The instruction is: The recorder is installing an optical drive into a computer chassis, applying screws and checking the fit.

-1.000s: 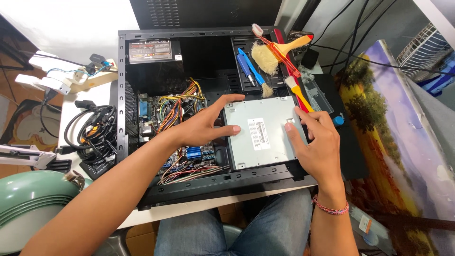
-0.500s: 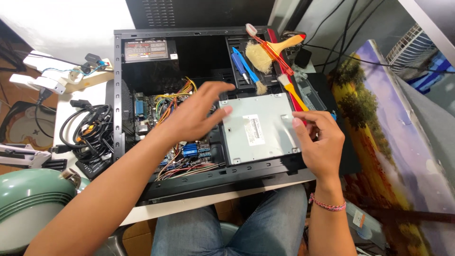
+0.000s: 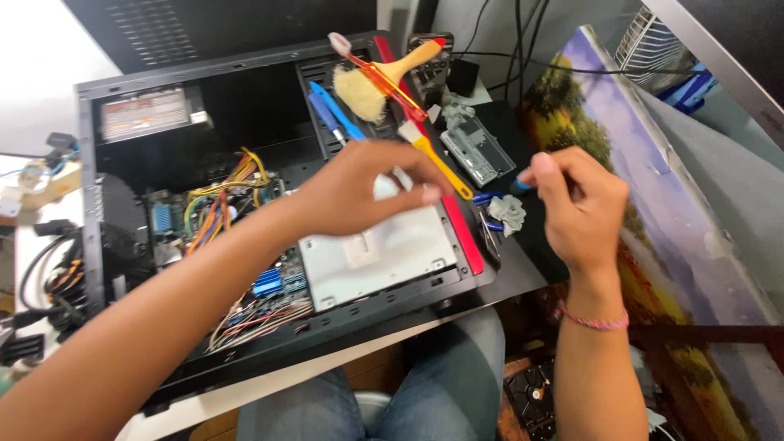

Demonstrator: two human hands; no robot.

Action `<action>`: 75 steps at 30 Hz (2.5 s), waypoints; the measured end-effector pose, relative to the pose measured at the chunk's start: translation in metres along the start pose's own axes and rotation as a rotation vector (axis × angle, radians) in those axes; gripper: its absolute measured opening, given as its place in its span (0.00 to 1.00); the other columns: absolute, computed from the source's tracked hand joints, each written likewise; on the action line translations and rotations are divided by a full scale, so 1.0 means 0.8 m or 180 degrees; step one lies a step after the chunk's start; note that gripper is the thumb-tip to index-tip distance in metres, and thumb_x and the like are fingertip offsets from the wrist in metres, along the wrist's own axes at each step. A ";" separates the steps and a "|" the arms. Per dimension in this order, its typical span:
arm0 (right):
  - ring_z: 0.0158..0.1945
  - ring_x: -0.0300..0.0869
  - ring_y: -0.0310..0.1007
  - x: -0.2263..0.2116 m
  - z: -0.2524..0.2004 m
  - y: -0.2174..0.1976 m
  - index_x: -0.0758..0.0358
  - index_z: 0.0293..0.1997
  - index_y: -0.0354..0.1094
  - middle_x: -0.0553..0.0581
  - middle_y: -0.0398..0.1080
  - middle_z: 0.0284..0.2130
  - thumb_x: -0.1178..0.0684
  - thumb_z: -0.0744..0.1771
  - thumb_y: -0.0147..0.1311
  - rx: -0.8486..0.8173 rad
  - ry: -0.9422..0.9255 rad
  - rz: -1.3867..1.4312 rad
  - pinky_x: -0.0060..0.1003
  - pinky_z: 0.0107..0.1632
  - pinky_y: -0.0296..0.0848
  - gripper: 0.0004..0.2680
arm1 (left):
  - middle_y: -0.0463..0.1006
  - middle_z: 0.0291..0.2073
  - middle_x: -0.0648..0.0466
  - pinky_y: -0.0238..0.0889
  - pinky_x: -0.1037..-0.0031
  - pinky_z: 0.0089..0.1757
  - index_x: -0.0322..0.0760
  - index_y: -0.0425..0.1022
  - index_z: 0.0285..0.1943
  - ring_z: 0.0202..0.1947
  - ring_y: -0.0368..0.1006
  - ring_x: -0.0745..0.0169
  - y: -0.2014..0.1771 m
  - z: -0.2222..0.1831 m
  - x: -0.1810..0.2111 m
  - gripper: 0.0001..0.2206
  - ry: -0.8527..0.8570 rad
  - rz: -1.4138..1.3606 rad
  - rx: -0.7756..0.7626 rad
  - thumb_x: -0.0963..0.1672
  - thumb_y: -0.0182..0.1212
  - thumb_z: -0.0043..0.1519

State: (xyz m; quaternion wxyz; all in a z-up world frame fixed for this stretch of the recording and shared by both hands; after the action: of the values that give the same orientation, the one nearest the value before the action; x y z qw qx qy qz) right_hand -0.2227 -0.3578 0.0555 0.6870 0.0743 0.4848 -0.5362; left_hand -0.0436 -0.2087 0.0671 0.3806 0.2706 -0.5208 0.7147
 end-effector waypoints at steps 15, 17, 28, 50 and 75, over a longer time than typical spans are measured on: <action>0.41 0.59 0.74 0.212 0.089 0.137 0.63 0.43 0.75 0.61 0.74 0.39 0.57 0.62 0.64 -0.0939 -0.0326 -0.1735 0.49 0.42 0.72 0.08 | 0.82 0.40 0.52 0.69 0.59 0.45 0.39 0.80 0.43 0.45 0.77 0.51 0.020 0.176 -0.116 0.07 0.0363 0.1211 -0.0478 0.44 0.65 0.60; 0.42 0.59 0.75 0.231 0.097 0.153 0.63 0.43 0.73 0.62 0.74 0.39 0.57 0.63 0.62 -0.1022 -0.0302 -0.1851 0.51 0.42 0.72 0.08 | 0.82 0.40 0.52 0.69 0.59 0.44 0.40 0.80 0.43 0.45 0.77 0.50 0.021 0.183 -0.121 0.07 0.0374 0.1209 -0.0502 0.45 0.66 0.60; 0.42 0.60 0.74 0.291 0.113 0.189 0.59 0.39 0.72 0.61 0.75 0.37 0.52 0.68 0.53 -0.1323 0.0101 -0.1502 0.53 0.41 0.69 0.05 | 0.81 0.39 0.52 0.70 0.60 0.43 0.36 0.79 0.42 0.43 0.78 0.51 0.027 0.186 -0.123 0.07 0.0456 0.0891 -0.0523 0.44 0.66 0.60; 0.49 0.50 0.67 0.260 0.095 0.199 0.62 0.41 0.71 0.56 0.70 0.42 0.56 0.64 0.55 -0.1423 -0.1282 -0.2132 0.45 0.48 0.66 0.05 | 0.81 0.39 0.51 0.69 0.57 0.44 0.37 0.78 0.41 0.45 0.77 0.47 0.021 0.153 -0.102 0.06 0.0550 0.1019 -0.0490 0.43 0.66 0.59; 0.41 0.40 0.80 0.260 0.094 0.121 0.64 0.41 0.67 0.56 0.77 0.35 0.59 0.69 0.53 -0.0728 0.0733 -0.0074 0.34 0.46 0.77 0.02 | 0.80 0.38 0.52 0.70 0.60 0.45 0.38 0.80 0.42 0.44 0.76 0.50 -0.021 0.100 -0.062 0.05 0.0544 0.1129 -0.0218 0.42 0.66 0.59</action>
State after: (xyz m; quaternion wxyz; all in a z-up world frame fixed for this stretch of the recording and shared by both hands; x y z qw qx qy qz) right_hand -0.1098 -0.5032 -0.1007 0.6246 0.0510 0.6191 -0.4733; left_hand -0.0024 -0.2950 0.0627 0.3005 0.0998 -0.5501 0.7727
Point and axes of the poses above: each hand's wrist, its own z-axis towards the middle knuckle, its own y-axis out of the palm, x = y × z, the point moved 9 cm from there along z, towards the middle knuckle
